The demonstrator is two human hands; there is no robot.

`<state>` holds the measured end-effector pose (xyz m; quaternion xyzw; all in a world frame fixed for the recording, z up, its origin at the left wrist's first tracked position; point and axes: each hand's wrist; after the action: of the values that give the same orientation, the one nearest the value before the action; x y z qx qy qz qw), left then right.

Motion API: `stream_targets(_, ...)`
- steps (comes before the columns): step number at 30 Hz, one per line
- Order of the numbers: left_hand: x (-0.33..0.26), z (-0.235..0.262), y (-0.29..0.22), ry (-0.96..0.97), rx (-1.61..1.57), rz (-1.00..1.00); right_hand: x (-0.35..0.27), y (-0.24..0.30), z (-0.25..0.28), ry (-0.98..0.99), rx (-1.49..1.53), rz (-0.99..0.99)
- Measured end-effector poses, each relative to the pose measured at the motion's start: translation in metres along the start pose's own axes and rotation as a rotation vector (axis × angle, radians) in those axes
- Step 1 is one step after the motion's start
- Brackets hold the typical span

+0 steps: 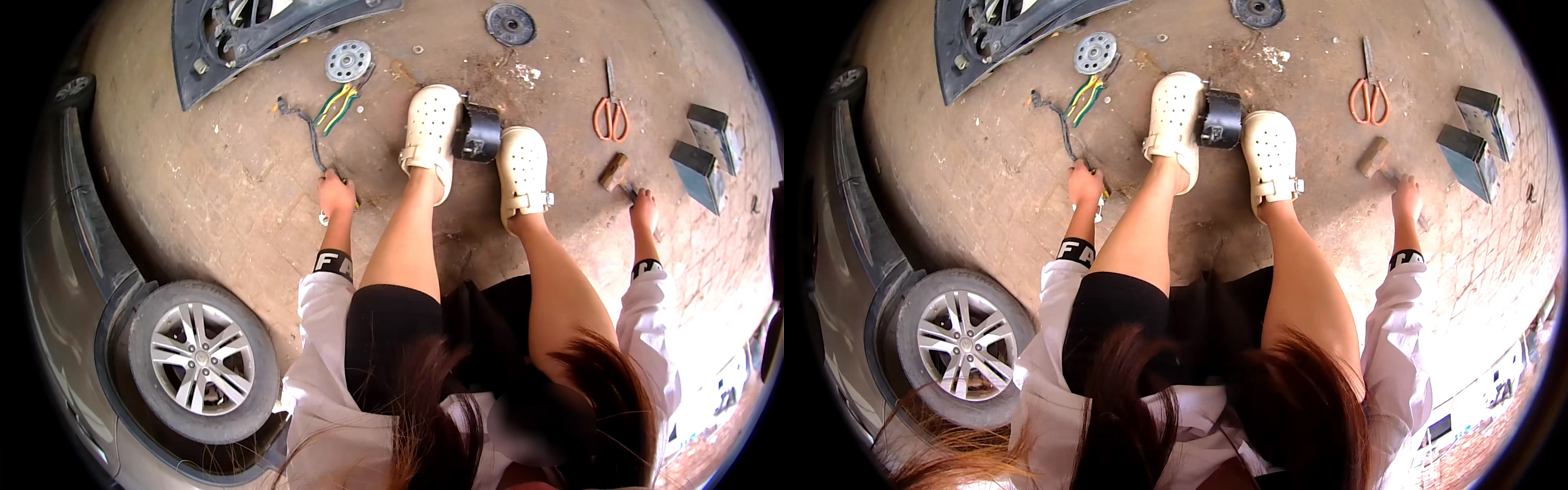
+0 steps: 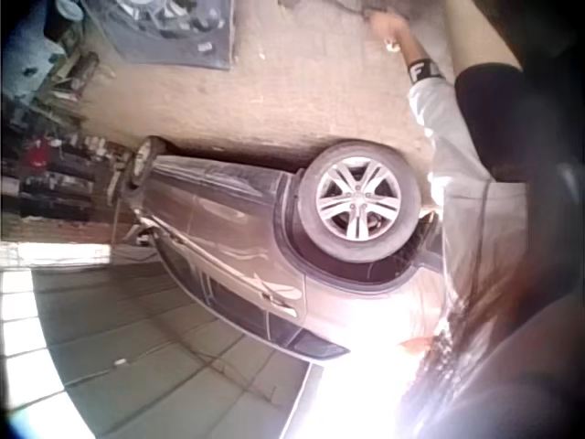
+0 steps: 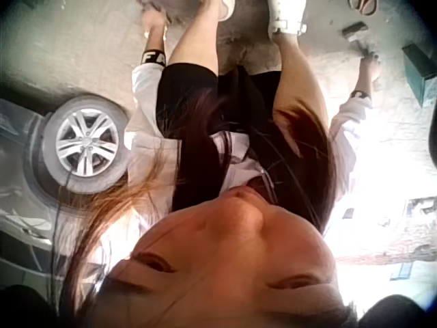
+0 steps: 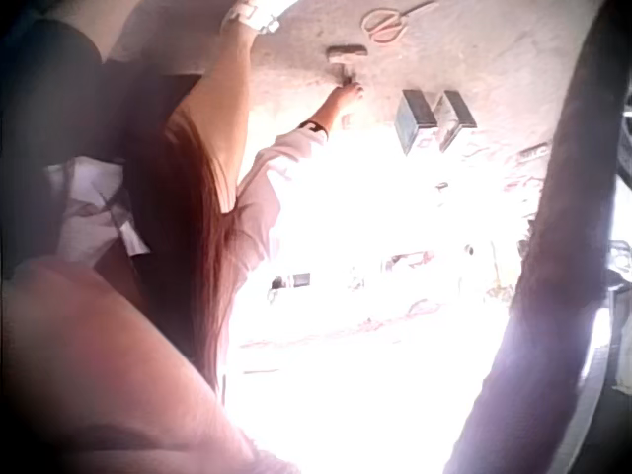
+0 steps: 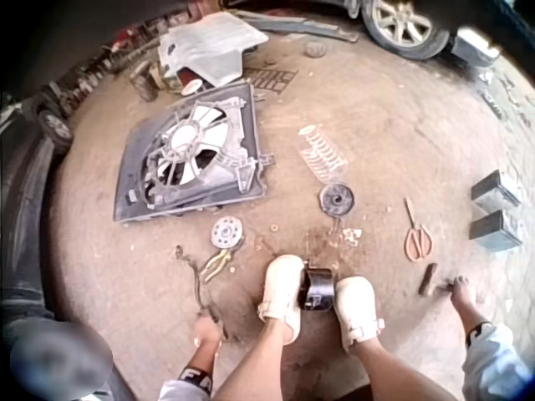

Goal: The person disassembles a car motor by hand and with tools, removing the outer casing and internal components. They use a hammer to strike the motor casing and a screwdriver to pry parts apart, then inspect the separated rotor and stator.

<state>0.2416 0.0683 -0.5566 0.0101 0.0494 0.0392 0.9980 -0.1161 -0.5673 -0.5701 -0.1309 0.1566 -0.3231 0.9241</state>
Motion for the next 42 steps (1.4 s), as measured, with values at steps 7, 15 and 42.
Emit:
stream_targets(7,0.005,0.081,-0.077,0.240,-0.932,0.183,-0.061,0.018,-0.001,0.256,0.219,-0.065)
stream_targets(15,-0.019,0.148,-0.182,0.987,-1.292,0.413,-0.118,0.059,-0.011,0.215,0.424,-0.209)
stream_targets(42,-0.024,0.144,-0.195,1.035,-1.106,0.173,-0.103,0.060,-0.005,0.288,0.419,-0.237)
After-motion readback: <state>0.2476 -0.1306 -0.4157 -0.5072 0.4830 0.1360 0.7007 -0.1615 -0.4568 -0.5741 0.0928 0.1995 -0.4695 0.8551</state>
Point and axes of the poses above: each hand's wrist, its own x-axis towards the middle knuckle, its own z-axis out of the back of the hand, y = z × x, and after that the axes turned 13 degrees about -y, right-handed
